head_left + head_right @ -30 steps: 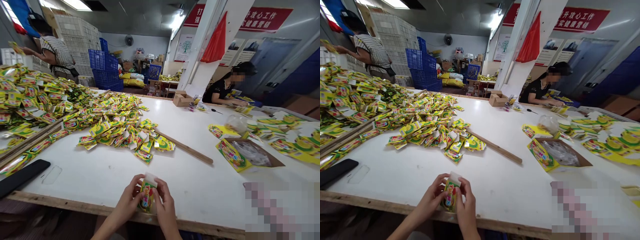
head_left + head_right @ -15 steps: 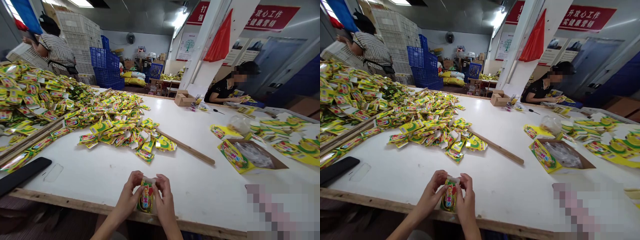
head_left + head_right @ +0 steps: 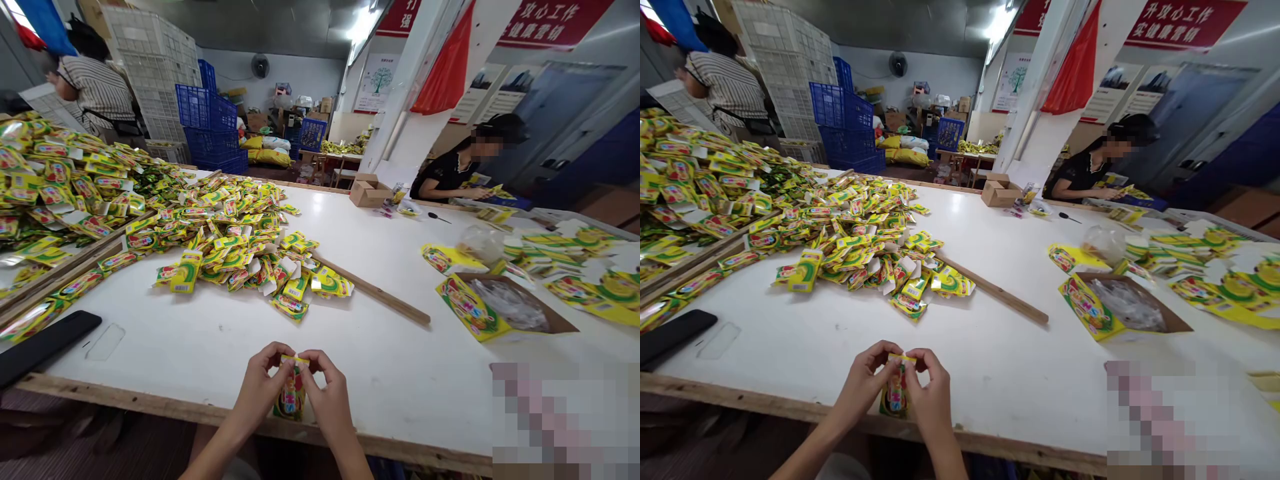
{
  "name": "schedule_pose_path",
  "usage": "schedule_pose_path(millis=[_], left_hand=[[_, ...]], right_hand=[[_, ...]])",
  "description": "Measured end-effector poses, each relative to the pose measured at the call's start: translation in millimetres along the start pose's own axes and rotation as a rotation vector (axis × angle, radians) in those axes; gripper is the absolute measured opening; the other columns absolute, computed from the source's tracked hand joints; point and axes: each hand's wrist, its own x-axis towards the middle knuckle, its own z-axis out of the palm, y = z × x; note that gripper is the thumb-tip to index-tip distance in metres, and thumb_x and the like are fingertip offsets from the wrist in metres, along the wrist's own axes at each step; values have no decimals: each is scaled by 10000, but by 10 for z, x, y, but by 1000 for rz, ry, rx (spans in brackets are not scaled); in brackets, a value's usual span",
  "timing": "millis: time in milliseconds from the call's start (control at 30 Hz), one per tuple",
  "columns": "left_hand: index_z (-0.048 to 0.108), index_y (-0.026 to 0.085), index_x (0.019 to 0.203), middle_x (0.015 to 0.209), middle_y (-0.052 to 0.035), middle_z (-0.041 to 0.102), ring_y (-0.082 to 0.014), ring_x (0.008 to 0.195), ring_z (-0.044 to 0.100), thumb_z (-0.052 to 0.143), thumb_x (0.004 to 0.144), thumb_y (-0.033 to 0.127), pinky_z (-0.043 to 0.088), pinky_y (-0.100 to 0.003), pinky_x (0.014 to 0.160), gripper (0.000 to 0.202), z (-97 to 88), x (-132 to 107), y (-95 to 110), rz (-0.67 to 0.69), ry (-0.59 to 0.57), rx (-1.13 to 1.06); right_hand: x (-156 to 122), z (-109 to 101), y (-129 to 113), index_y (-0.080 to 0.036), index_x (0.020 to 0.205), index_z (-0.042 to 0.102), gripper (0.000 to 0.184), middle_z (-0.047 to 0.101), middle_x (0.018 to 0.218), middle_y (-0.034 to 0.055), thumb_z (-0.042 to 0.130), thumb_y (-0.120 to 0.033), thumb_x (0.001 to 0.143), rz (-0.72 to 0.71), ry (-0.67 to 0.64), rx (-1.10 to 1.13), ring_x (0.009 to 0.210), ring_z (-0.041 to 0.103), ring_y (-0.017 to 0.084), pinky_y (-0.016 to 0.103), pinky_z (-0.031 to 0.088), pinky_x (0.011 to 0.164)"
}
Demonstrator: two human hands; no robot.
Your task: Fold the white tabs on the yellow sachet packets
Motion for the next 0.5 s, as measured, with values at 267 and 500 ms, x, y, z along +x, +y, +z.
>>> schedule_pose_path(millis=[267,500], left_hand=[[718,188,874,969,-79,691,-231,947,644,622,839,292,518,-317,830,146,-60,-65,-126,57,-37,-37],[665,229,1028,1014,-67,672,-209,915,639,545,882,297,522,-331,805,201,-146,128,-64,140,-54,249]], right_hand=[[-71,7,44,-193,904,702,177,708,907,65,570,-308,880,0,-34,140,823,659,202,272,522,733],[-335,-600,-19,-245,870,710,221,708,911,59,559,-407,868,-22,153,-86,846,650,238,301,527,753]])
